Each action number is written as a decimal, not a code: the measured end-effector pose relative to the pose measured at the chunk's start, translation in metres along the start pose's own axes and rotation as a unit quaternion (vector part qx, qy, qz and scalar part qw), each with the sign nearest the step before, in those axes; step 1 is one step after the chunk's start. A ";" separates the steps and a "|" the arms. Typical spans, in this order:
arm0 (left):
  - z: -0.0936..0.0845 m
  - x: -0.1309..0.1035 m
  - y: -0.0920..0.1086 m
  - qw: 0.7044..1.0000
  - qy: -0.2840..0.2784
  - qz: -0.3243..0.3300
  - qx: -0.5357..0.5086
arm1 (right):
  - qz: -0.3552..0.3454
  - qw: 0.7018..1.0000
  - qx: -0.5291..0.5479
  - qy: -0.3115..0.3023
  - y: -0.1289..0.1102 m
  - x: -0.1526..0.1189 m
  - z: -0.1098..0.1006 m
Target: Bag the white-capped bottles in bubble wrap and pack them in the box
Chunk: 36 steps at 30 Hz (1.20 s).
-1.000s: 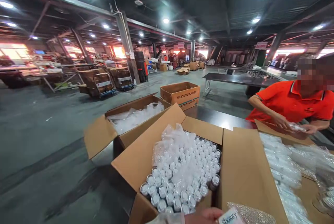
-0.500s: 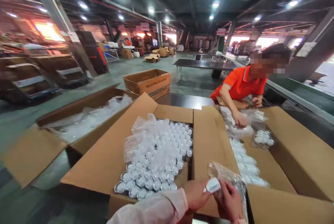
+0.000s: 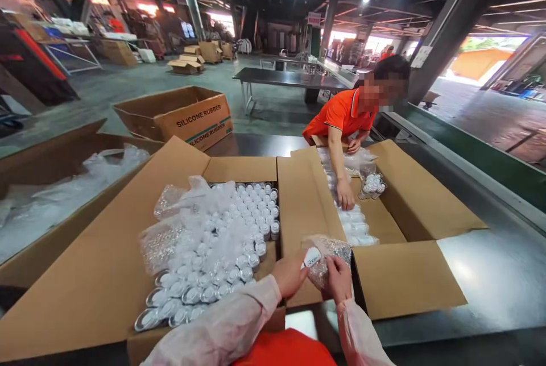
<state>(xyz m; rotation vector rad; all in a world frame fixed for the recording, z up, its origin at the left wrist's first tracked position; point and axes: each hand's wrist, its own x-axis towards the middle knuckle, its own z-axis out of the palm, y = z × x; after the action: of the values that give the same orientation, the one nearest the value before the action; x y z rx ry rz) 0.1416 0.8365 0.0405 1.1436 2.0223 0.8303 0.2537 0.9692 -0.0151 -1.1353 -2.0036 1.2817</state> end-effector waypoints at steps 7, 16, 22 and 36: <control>0.006 0.025 -0.009 0.950 -0.022 -0.048 -0.308 | -0.381 0.906 -0.158 -0.095 -0.039 -0.013 -0.014; -0.004 0.006 -0.014 0.676 -0.058 -0.003 -0.735 | -0.458 0.878 -0.104 -0.095 -0.069 -0.025 -0.014; -0.004 0.015 -0.014 0.699 -0.041 -0.017 -0.714 | -0.485 0.859 -0.120 -0.114 -0.076 -0.031 -0.005; -0.003 0.042 -0.003 0.757 0.020 -0.067 -0.649 | -0.490 0.861 -0.077 -0.112 -0.075 -0.053 0.014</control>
<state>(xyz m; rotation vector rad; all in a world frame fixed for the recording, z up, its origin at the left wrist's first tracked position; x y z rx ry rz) 0.1211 0.8715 0.0298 0.1380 0.9873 1.7340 0.2429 0.9022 0.0476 0.0926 -2.3586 0.7135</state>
